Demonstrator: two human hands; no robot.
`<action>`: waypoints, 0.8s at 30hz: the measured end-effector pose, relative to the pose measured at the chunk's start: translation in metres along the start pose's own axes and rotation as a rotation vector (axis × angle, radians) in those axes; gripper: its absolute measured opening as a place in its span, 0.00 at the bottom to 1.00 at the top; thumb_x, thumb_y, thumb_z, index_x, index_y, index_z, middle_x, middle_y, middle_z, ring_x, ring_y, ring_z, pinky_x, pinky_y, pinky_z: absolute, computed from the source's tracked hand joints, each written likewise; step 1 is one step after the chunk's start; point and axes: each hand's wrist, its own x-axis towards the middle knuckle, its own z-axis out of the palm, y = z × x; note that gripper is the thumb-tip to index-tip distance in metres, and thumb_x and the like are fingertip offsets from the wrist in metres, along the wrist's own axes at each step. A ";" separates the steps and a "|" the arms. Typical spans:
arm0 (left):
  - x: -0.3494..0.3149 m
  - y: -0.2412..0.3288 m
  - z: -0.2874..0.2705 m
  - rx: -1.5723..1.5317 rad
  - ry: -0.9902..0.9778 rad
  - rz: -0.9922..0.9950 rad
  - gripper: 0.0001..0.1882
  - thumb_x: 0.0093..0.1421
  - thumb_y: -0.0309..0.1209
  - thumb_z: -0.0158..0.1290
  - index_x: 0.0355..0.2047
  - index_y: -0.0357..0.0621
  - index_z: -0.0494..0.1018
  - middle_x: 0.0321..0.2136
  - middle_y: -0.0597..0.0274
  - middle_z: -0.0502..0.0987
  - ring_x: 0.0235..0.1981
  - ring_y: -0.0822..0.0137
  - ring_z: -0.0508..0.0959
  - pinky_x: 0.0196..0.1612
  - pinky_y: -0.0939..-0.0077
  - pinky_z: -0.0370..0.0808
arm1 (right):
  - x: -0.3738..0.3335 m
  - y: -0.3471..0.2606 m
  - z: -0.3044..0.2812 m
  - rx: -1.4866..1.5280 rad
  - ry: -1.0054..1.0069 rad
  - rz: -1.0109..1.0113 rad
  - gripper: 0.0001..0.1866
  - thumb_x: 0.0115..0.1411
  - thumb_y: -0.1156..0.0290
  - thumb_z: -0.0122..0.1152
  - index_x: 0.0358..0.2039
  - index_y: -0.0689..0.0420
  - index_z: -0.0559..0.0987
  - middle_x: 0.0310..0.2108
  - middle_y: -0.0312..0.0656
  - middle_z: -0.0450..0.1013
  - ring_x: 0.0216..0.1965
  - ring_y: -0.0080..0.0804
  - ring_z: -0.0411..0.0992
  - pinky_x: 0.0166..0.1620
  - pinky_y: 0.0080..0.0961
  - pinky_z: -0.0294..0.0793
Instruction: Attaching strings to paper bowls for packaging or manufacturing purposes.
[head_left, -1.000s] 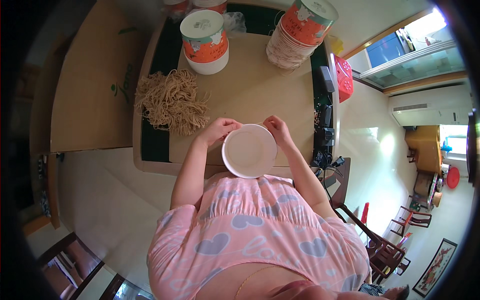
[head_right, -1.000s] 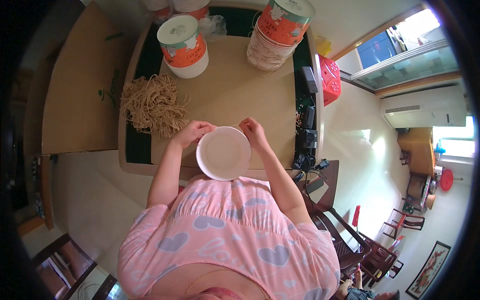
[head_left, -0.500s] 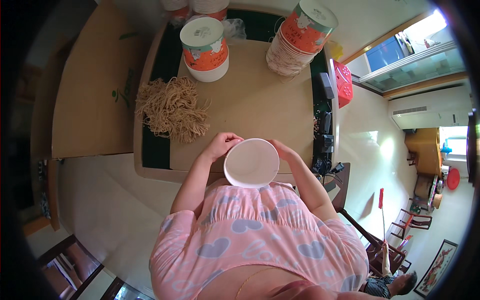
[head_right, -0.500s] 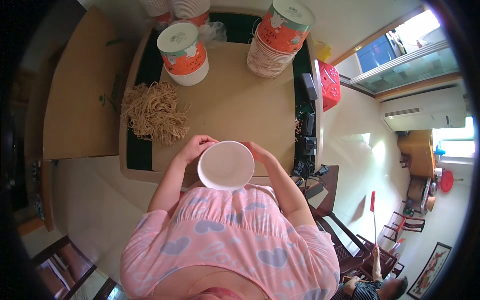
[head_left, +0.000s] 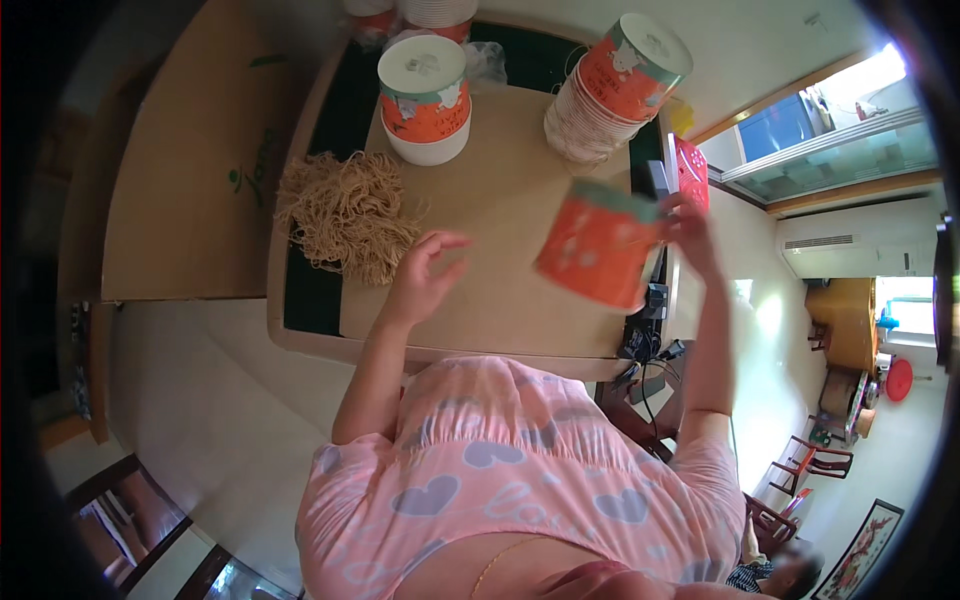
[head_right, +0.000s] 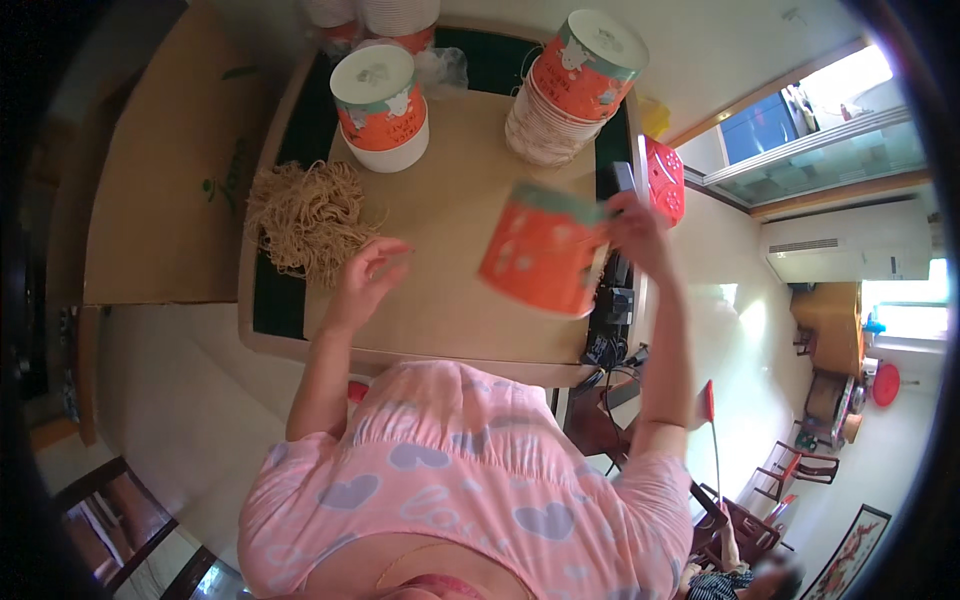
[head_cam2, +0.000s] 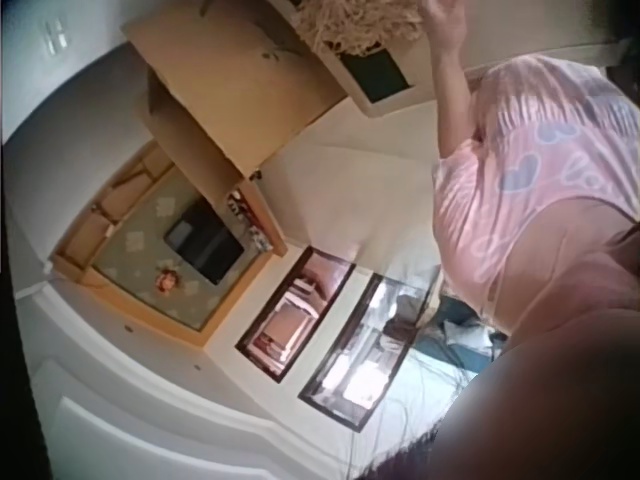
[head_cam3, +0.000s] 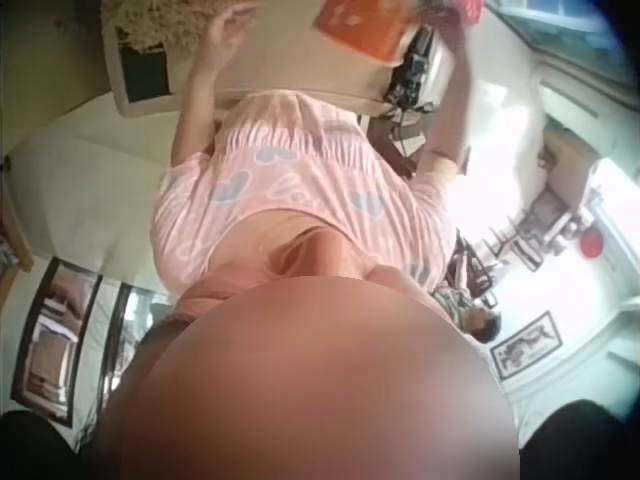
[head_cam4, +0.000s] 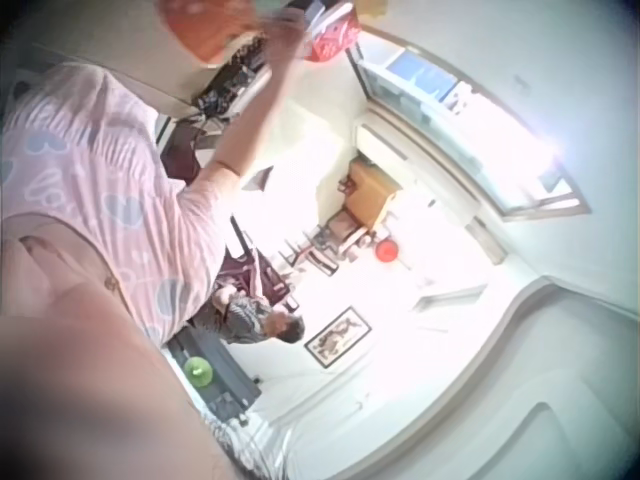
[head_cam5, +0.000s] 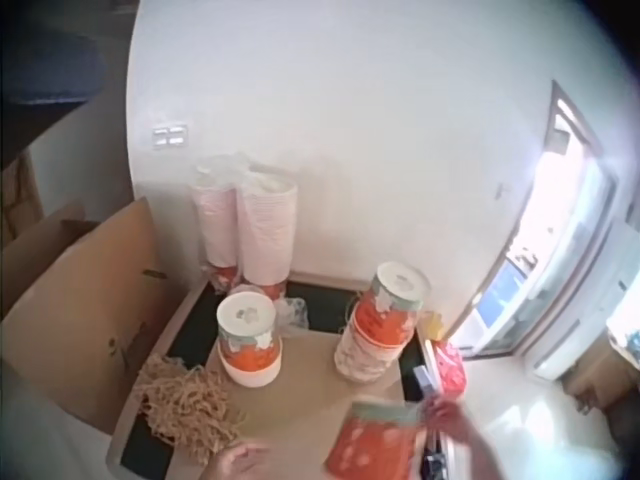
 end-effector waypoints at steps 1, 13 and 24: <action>-0.003 -0.007 -0.006 -0.026 -0.001 -0.018 0.11 0.56 0.28 0.56 0.41 0.45 0.74 0.43 0.66 0.73 0.45 0.71 0.72 0.48 0.74 0.68 | 0.008 -0.011 -0.046 -0.040 0.085 -0.093 0.12 0.53 0.86 0.55 0.37 0.59 0.72 0.32 0.36 0.72 0.30 0.22 0.73 0.29 0.19 0.73; -0.021 -0.023 -0.020 -0.074 0.100 -0.165 0.10 0.58 0.26 0.56 0.40 0.40 0.75 0.35 0.67 0.76 0.35 0.76 0.74 0.41 0.80 0.73 | 0.204 -0.109 -0.145 -0.902 0.784 -0.490 0.09 0.56 0.75 0.56 0.39 0.54 0.73 0.36 0.43 0.73 0.33 0.36 0.77 0.35 0.30 0.75; -0.032 -0.053 -0.053 -0.088 0.233 -0.219 0.09 0.58 0.25 0.55 0.40 0.38 0.74 0.35 0.65 0.78 0.34 0.77 0.74 0.40 0.82 0.73 | 0.270 -0.085 -0.173 -0.685 0.419 -0.463 0.11 0.55 0.87 0.50 0.37 0.57 0.70 0.44 0.40 0.75 0.37 0.28 0.75 0.38 0.25 0.76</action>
